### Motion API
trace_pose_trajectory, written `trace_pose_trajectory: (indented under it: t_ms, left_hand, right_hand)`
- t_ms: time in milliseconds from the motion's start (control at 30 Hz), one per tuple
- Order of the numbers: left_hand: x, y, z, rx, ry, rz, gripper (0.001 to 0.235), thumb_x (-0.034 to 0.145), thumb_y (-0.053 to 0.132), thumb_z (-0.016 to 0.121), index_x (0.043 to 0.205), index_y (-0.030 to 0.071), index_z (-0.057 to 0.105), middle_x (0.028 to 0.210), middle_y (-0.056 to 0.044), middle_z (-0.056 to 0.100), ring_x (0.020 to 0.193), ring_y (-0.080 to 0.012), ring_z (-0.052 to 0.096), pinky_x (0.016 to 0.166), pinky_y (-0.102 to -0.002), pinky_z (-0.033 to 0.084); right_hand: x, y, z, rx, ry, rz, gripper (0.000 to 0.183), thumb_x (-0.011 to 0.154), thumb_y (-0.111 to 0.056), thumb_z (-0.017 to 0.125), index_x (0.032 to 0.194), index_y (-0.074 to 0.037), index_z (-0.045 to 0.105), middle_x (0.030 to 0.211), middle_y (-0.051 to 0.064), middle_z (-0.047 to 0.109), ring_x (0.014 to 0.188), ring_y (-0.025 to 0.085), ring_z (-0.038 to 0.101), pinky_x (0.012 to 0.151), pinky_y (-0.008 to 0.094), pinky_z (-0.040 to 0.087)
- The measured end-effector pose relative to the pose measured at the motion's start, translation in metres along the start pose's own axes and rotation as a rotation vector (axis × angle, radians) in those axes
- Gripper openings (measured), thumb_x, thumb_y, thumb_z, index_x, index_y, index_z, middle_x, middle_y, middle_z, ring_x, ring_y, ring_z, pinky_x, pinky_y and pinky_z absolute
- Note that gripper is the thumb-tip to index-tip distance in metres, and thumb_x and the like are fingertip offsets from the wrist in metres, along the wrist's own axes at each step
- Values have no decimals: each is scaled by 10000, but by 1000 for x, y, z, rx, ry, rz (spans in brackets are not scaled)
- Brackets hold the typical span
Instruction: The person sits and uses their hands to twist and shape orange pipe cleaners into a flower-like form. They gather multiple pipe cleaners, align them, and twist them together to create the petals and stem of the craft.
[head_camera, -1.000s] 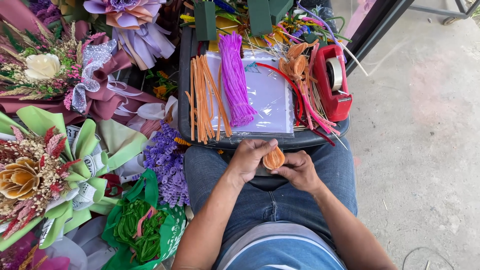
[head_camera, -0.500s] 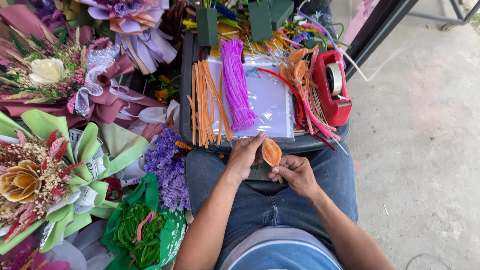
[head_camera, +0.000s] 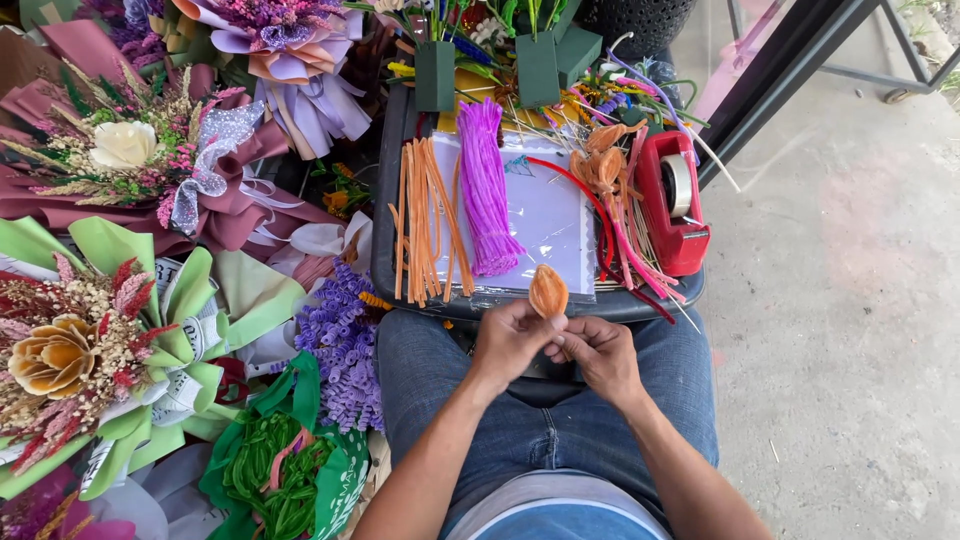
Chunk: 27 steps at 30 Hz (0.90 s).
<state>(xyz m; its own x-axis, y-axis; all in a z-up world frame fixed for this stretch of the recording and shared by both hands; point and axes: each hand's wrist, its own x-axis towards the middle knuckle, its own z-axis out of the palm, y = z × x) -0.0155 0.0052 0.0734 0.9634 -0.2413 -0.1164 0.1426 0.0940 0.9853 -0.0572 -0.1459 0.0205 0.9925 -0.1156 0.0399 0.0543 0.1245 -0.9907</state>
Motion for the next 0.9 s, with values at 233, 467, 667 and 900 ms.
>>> trace_pose_trajectory:
  t_ms: [233,467,667,900]
  left_hand:
    - [2,-19,-2,-21,52,182,219,785,152,911,711,-2,774,631,-98,601,477,-165,658,411,-258,522]
    - [-5,-7,-6,6,-44,174,336,844,270,869,622,65,720,546,-54,599,529,-79,564,493,-224,498]
    - [-3,35,-10,308,41,610,190,872,232,832,796,81,746,755,-58,673,740,-274,709,706,-336,555]
    - [3,1,-6,252,127,580,169,824,225,881,834,85,788,930,-52,703,900,-245,714,861,-346,553]
  right_hand:
    - [5,-22,12,-177,-115,-132,131,864,-62,793,751,3,802,510,62,687,552,47,555,469,233,491]
    - [13,45,-7,-168,-162,-309,324,906,-162,789,599,-70,740,437,-5,562,443,58,431,414,205,368]
    - [11,41,-20,-326,-84,-158,119,886,-102,777,786,-36,783,589,75,699,622,81,590,521,301,510]
    - [2,-17,-3,-264,-78,-262,543,772,-55,872,1283,5,695,1044,171,748,730,211,722,668,388,627]
